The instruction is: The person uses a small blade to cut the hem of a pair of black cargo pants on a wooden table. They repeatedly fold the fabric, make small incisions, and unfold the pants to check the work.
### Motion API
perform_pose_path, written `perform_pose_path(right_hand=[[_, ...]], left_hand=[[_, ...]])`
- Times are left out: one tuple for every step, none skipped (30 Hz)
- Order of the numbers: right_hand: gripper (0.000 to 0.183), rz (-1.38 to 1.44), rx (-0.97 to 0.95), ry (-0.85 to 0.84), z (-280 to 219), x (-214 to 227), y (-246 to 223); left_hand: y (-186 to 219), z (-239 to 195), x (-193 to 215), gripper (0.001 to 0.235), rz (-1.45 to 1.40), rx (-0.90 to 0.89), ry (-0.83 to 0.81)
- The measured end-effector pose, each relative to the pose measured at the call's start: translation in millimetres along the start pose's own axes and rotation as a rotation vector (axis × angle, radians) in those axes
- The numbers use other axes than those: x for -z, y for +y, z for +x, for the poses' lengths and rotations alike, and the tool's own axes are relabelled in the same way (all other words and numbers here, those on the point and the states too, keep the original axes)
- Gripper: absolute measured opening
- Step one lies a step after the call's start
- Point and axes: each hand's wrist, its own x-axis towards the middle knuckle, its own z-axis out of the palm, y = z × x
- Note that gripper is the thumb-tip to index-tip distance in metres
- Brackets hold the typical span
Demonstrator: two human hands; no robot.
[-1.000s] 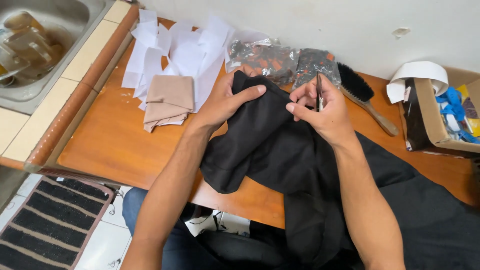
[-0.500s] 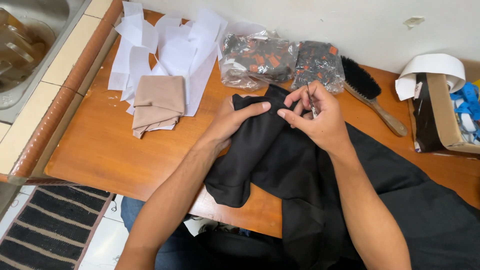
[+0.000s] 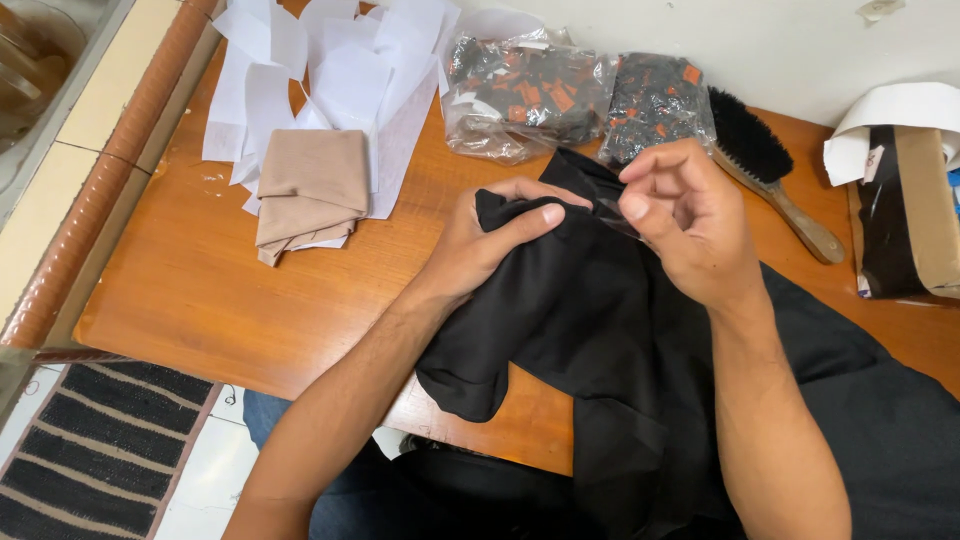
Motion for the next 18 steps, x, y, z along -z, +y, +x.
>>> perform_pose_path(right_hand=[[0.017,0.001,-0.002,0.000,0.0,-1.6,-0.2],[0.017,0.047,0.001,0.029,-0.8,-3.3,-0.3],[0.022,0.093,0.005,0.058,-1.8,-4.9,-0.3],[0.022,0.094,0.000,0.060,-0.5,-5.4,-1.4],[0.025,0.071,-0.004,0.025,0.8,-6.0,-2.8],[0.028,0.050,-0.002,-0.012,3.4,-6.7,-4.3],[0.028,0.051,-0.002,-0.011,3.3,-8.1,-3.6],[0.024,0.010,-0.033,-0.039,3.5,-9.5,-3.2],[0.026,-0.030,-0.064,-0.066,3.7,-10.8,-3.1],[0.026,-0.031,-0.063,-0.064,3.4,-11.3,-1.4],[0.020,-0.012,-0.083,-0.054,3.1,-11.7,0.1],[0.015,0.006,-0.102,-0.044,3.0,-12.2,1.7],[0.015,0.005,-0.100,-0.044,2.3,-13.2,0.4],[0.015,-0.020,-0.086,-0.020,1.7,-14.4,-0.7],[0.015,-0.044,-0.071,0.004,1.2,-15.6,-1.8],[0.015,-0.043,-0.070,0.005,0.6,-17.7,-3.6],[0.015,-0.080,-0.058,0.028,0.0,-20.1,-5.4],[0.016,-0.119,-0.045,0.050,-0.1,-22.4,-7.4]], left_hand=[[-2.0,0.4,-0.1,0.024,0.000,0.002,0.001],[-4.2,0.6,-0.3,0.023,0.010,0.013,0.011],[-6.6,0.7,-0.7,0.023,0.019,0.024,0.022],[-9.0,1.0,0.4,0.023,0.018,0.029,0.021],[-11.3,1.1,1.5,0.022,0.021,0.024,0.026],[-12.8,1.7,3.0,0.021,0.028,0.016,0.032],[-16.3,2.3,5.2,0.021,0.029,0.017,0.031],[-19.7,2.9,7.5,0.021,0.027,0.003,0.021],[-22.8,3.5,9.6,0.021,0.025,-0.011,0.012],[-24.1,4.3,11.0,0.021,0.026,-0.012,0.010],[-25.4,5.1,12.3,0.021,0.037,0.025,0.019],[-26.6,6.0,13.7,0.022,0.048,0.059,0.028],[-25.5,5.4,12.7,0.022,0.049,0.058,0.027],[-24.2,4.9,11.9,0.023,0.036,0.096,0.037],[-22.9,4.4,11.1,0.025,0.023,0.135,0.047],[-19.2,3.8,9.5,0.025,0.025,0.134,0.048],[-15.4,3.1,8.2,0.029,0.018,0.152,0.052],[-11.5,2.5,6.9,0.034,0.010,0.169,0.057]])
